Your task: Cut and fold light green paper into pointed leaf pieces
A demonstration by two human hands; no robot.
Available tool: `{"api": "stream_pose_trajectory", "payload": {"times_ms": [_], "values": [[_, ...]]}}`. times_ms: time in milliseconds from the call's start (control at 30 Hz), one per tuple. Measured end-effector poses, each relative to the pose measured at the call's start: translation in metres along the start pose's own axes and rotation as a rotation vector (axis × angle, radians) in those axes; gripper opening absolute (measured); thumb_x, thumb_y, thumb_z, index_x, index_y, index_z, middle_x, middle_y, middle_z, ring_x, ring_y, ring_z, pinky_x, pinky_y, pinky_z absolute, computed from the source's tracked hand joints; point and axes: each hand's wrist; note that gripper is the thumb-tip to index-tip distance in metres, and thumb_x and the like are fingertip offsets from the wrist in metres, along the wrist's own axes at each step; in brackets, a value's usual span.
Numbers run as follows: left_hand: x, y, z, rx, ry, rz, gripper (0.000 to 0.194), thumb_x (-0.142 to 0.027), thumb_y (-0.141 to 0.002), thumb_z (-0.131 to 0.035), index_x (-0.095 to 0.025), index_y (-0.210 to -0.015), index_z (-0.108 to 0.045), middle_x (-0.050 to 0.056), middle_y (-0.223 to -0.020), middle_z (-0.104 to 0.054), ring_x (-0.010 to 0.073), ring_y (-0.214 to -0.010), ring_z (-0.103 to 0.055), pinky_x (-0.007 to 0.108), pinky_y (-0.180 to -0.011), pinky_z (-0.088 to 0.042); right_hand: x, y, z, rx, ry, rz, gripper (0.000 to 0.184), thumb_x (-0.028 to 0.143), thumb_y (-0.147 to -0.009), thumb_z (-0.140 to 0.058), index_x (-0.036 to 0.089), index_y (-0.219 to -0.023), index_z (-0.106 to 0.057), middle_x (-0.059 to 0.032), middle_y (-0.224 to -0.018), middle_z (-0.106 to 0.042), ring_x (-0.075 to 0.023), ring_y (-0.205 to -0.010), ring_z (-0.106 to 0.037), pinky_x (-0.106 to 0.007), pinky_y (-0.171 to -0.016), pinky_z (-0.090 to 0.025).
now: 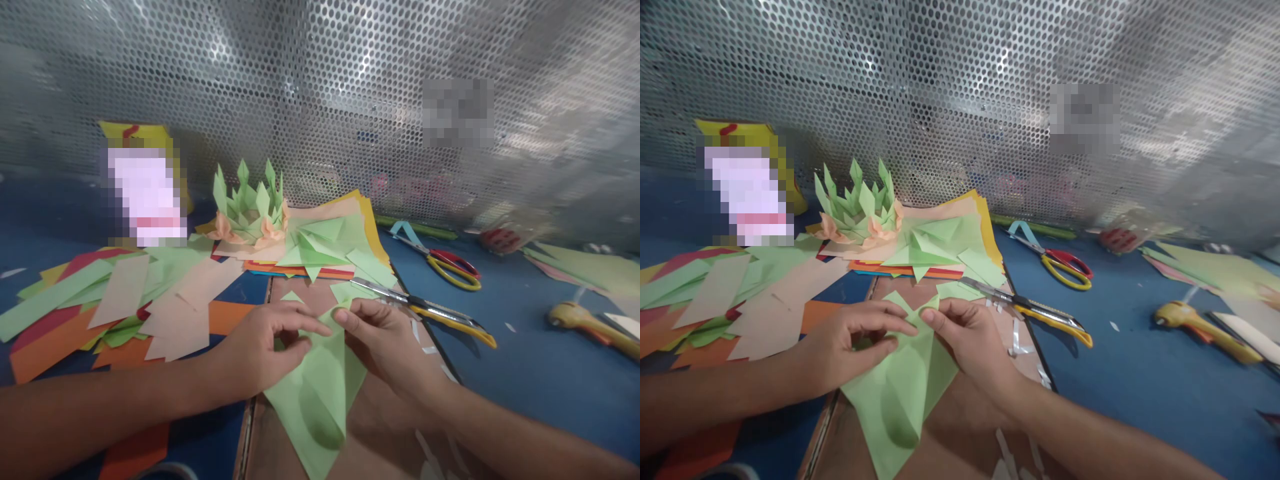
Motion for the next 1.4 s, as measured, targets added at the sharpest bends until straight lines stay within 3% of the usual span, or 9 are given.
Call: {"api": "stream_pose_trajectory", "payload": {"times_ms": [367, 567, 800, 1033, 1233, 1400], "values": [[-0.0036, 0.0027, 0.0040, -0.008, -0.028, -0.046, 0.022, -0.015, -0.078, -0.056, -0.017, -0.091, -0.073, 0.004, -0.090, -0.067, 0.0110, -0.067, -0.059, 0.019, -0.058, -0.045, -0.0049, 0.0003, 0.0040, 0.004, 0.060, 0.042, 0.019, 0.037, -0.070, -0.075, 0.019, -0.067, -0.069, 0.0012, -0.060, -0.059, -0.0126, -0.058, -0.051, -0.030, -0.059, -0.041], [-0.0024, 0.0017, 0.0047, -0.031, -0.019, -0.100, 0.015, -0.019, -0.081, -0.060, -0.019, -0.083, -0.074, 0.002, -0.081, -0.070, 0.0139, -0.075, -0.063, 0.022, -0.070, -0.047, -0.0017, 0.0036, 0.0001, -0.039, 0.106, 0.088, 0.018, 0.037, -0.066, -0.078, 0.020, -0.067, -0.072, -0.0007, -0.067, -0.064, -0.0123, -0.061, -0.052, -0.027, -0.058, -0.041], [0.0029, 0.0009, 0.0028, -0.031, 0.002, 0.019, 0.016, -0.024, -0.081, -0.060, -0.022, -0.092, -0.070, 0.000, -0.078, -0.069, 0.0123, -0.066, -0.060, 0.022, -0.061, -0.047, -0.0018, 0.0036, -0.0009, -0.041, 0.064, 0.045, 0.020, 0.037, -0.066, -0.078, 0.019, -0.066, -0.070, -0.0002, -0.064, -0.063, -0.0127, -0.061, -0.053, -0.028, -0.059, -0.042], [-0.0015, 0.0019, 0.0028, -0.052, 0.188, 0.066, 0.020, -0.021, -0.076, -0.065, -0.020, -0.089, -0.049, -0.002, -0.086, -0.056, 0.0079, -0.062, -0.056, 0.019, -0.058, -0.047, -0.0018, 0.0031, -0.0005, -0.026, 0.034, 0.022, 0.023, 0.037, -0.065, -0.079, 0.018, -0.064, -0.068, 0.0006, -0.061, -0.062, -0.0117, -0.057, -0.052, -0.027, -0.057, -0.042], [-0.0007, 0.0016, 0.0018, -0.052, 0.137, 0.069, 0.014, -0.021, -0.078, -0.061, -0.020, -0.084, -0.049, -0.003, -0.083, -0.051, 0.0076, -0.062, -0.053, 0.020, -0.059, -0.047, -0.0014, 0.0046, -0.0020, -0.037, 0.003, -0.005, 0.024, 0.038, -0.065, -0.079, 0.017, -0.065, -0.067, 0.0000, -0.062, -0.063, -0.0122, -0.057, -0.053, -0.027, -0.057, -0.042], [-0.0014, 0.0008, 0.0017, -0.025, 0.042, 0.023, 0.004, -0.020, -0.080, -0.055, -0.018, -0.076, -0.056, -0.001, -0.076, -0.056, 0.0104, -0.064, -0.054, 0.021, -0.059, -0.045, -0.0005, 0.0023, -0.0033, -0.026, -0.040, -0.009, 0.022, 0.036, -0.063, -0.080, 0.018, -0.068, -0.068, 0.0007, -0.062, -0.063, -0.0119, -0.056, -0.054, -0.026, -0.055, -0.041]]}}
Point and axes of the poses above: each hand's wrist, its own y-axis away from the middle knuckle, its own z-axis out of the back of the hand, x = y × z
